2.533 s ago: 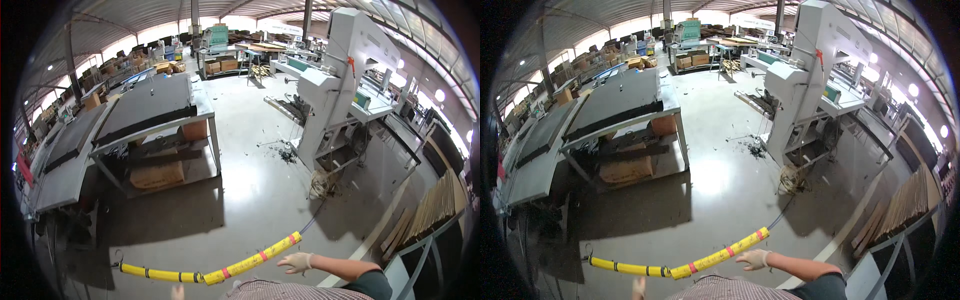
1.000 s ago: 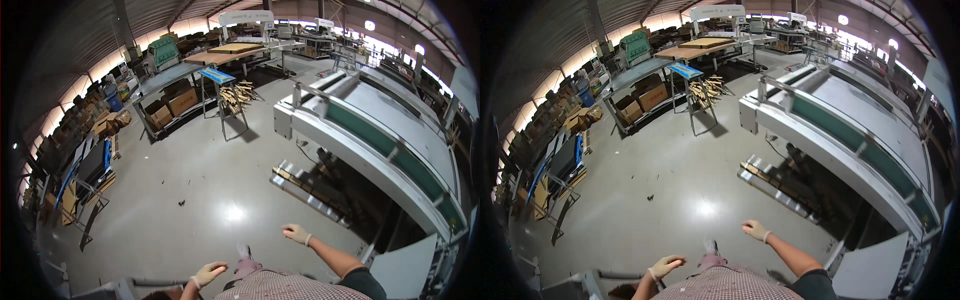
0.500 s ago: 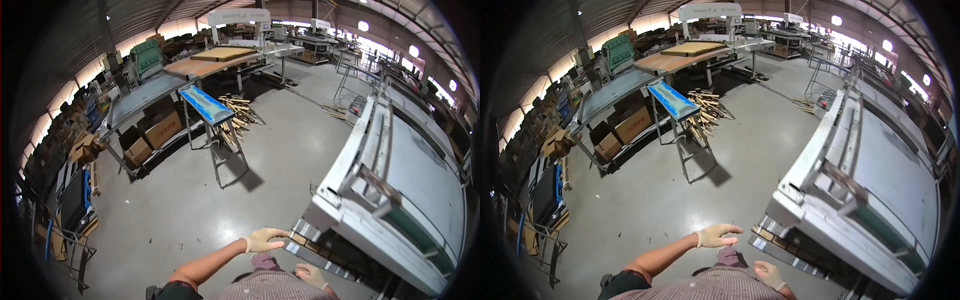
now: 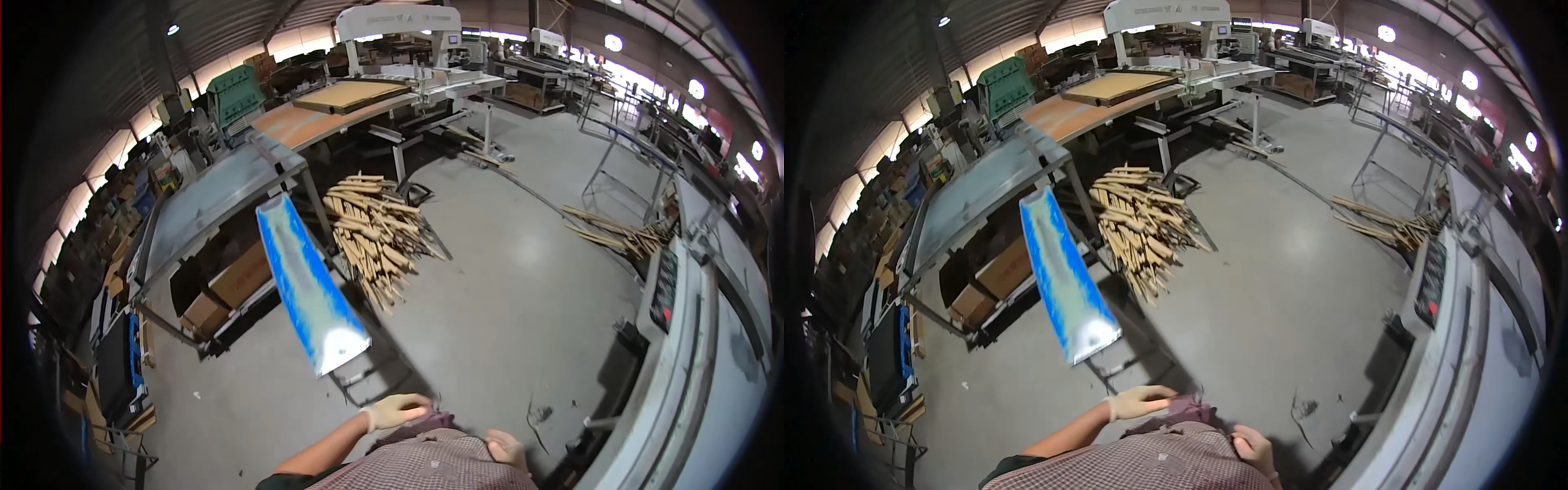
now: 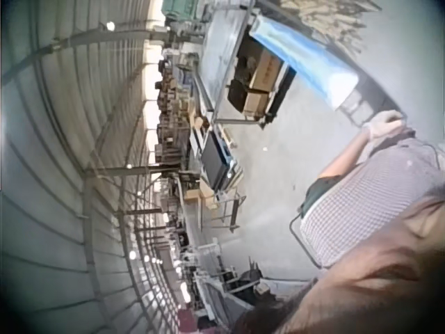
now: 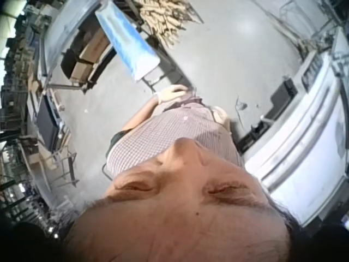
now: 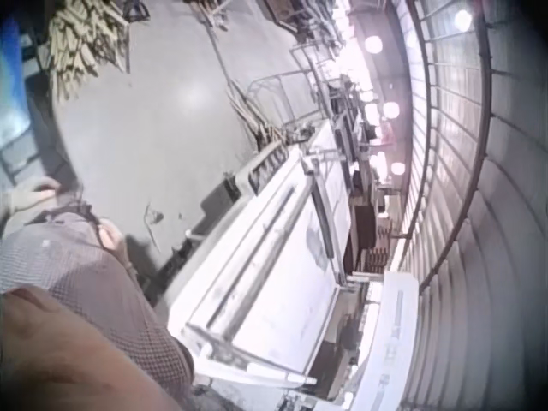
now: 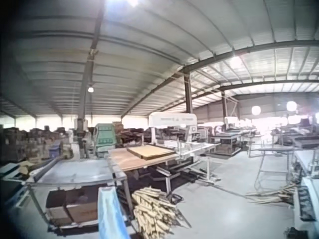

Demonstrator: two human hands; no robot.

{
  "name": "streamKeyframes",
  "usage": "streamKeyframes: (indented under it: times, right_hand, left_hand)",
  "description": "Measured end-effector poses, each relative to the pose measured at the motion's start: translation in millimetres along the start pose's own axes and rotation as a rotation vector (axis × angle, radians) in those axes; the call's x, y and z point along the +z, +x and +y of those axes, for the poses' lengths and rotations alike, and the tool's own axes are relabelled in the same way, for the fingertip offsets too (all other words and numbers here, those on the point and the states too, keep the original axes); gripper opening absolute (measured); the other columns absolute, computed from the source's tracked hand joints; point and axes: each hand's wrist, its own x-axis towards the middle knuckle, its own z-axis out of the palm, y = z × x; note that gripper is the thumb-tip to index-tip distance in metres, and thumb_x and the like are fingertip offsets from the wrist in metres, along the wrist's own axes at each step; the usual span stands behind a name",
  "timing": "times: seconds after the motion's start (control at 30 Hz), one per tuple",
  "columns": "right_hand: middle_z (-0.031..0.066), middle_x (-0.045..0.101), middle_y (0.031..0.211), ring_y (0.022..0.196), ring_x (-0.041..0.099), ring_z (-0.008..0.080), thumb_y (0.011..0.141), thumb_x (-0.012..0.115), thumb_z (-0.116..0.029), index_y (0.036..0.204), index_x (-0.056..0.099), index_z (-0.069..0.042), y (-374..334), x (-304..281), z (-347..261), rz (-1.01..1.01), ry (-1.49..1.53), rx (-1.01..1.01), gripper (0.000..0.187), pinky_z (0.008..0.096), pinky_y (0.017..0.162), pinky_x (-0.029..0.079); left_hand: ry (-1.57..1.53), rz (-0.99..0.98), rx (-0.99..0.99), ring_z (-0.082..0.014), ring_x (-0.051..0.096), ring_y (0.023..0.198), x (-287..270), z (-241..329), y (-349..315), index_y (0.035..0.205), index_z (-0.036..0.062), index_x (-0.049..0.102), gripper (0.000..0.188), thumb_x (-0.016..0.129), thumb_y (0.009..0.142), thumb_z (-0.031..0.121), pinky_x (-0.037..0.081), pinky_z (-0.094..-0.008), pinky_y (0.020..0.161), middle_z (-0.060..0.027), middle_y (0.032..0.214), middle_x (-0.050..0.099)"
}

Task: The person is cutting and preparing cardboard sheets and metal strips for assembly in a factory setting.

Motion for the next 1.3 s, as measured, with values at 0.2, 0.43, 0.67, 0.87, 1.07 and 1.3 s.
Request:
streamKeyframes:
  times: [0.2, 0.43, 0.67, 0.87, 1.07, 1.3]
  right_hand:
    - [0.0072, 0.067, 0.086, 0.080, 0.060, 0.0111, 0.086, 0.057, 0.001, 0.106, 0.060, 0.005, 244.8, -65.1, -92.6, 0.185, 0.372, 0.414, 0.020, 0.0243, 0.072, 0.049]
    - [0.0071, 0.066, 0.093, 0.085, 0.061, 0.0118, 0.086, 0.062, -0.003, 0.108, 0.062, 0.003, 499.3, -131.7, 49.8, 0.065, 0.310, 0.322, 0.023, 0.0257, 0.078, 0.050]
    - [0.0107, 0.067, 0.087, 0.081, 0.064, 0.0200, 0.084, 0.058, -0.010, 0.108, 0.061, 0.000, 875.6, -205.0, -17.6, -0.306, -0.211, 0.043, 0.026, 0.0294, 0.076, 0.050]
    - [0.0149, 0.067, 0.097, 0.089, 0.065, 0.0200, 0.083, 0.059, -0.013, 0.113, 0.060, 0.001, 1161.5, -217.9, 3.9, -0.634, -0.301, -0.086, 0.033, 0.0297, 0.081, 0.050]
    - [0.0173, 0.065, 0.108, 0.098, 0.064, 0.0189, 0.085, 0.060, -0.013, 0.121, 0.056, 0.002, 1352.3, -232.1, 83.3, -0.697, -0.174, -0.107, 0.039, 0.0288, 0.088, 0.048]
    - [0.0110, 0.067, 0.100, 0.092, 0.064, 0.0185, 0.087, 0.060, -0.013, 0.114, 0.060, 0.002, 1592.7, -251.7, 152.2, -0.557, 0.086, 0.311, 0.030, 0.0308, 0.083, 0.050]
  left_hand:
    - [0.283, -0.076, 0.395, -0.0330, 0.047, 0.122, -147.6, 159.9, 245.0, 0.130, 0.0055, 0.050, 0.055, 0.051, 0.089, 0.042, 0.036, -0.0403, 0.105, -0.0175, 0.129, 0.053]
    - [0.463, -0.486, 0.580, -0.0320, 0.047, 0.122, -286.9, 214.8, 508.3, 0.130, 0.0078, 0.050, 0.055, 0.051, 0.088, 0.043, 0.035, -0.0425, 0.104, -0.0166, 0.129, 0.052]
    - [0.006, -0.144, 0.139, -0.0286, 0.047, 0.124, -477.4, 143.9, 637.9, 0.130, 0.0034, 0.050, 0.061, 0.047, 0.093, 0.051, 0.035, -0.0382, 0.105, -0.0172, 0.131, 0.052]
    - [-0.428, 0.324, -0.151, -0.0216, 0.052, 0.117, -618.4, 28.1, 742.6, 0.127, 0.0033, 0.054, 0.051, 0.055, 0.093, 0.041, 0.039, -0.0322, 0.101, -0.0110, 0.124, 0.059]
    - [-0.267, 0.255, 0.054, -0.0225, 0.053, 0.117, -800.8, 89.0, 952.2, 0.129, -0.0010, 0.050, 0.057, 0.050, 0.094, 0.043, 0.041, -0.0332, 0.099, -0.0159, 0.125, 0.058]
    - [0.095, -0.080, 0.228, -0.0310, 0.049, 0.123, -1004.2, 175.5, 1161.4, 0.129, 0.0049, 0.051, 0.057, 0.049, 0.090, 0.046, 0.036, -0.0396, 0.105, -0.0155, 0.131, 0.053]
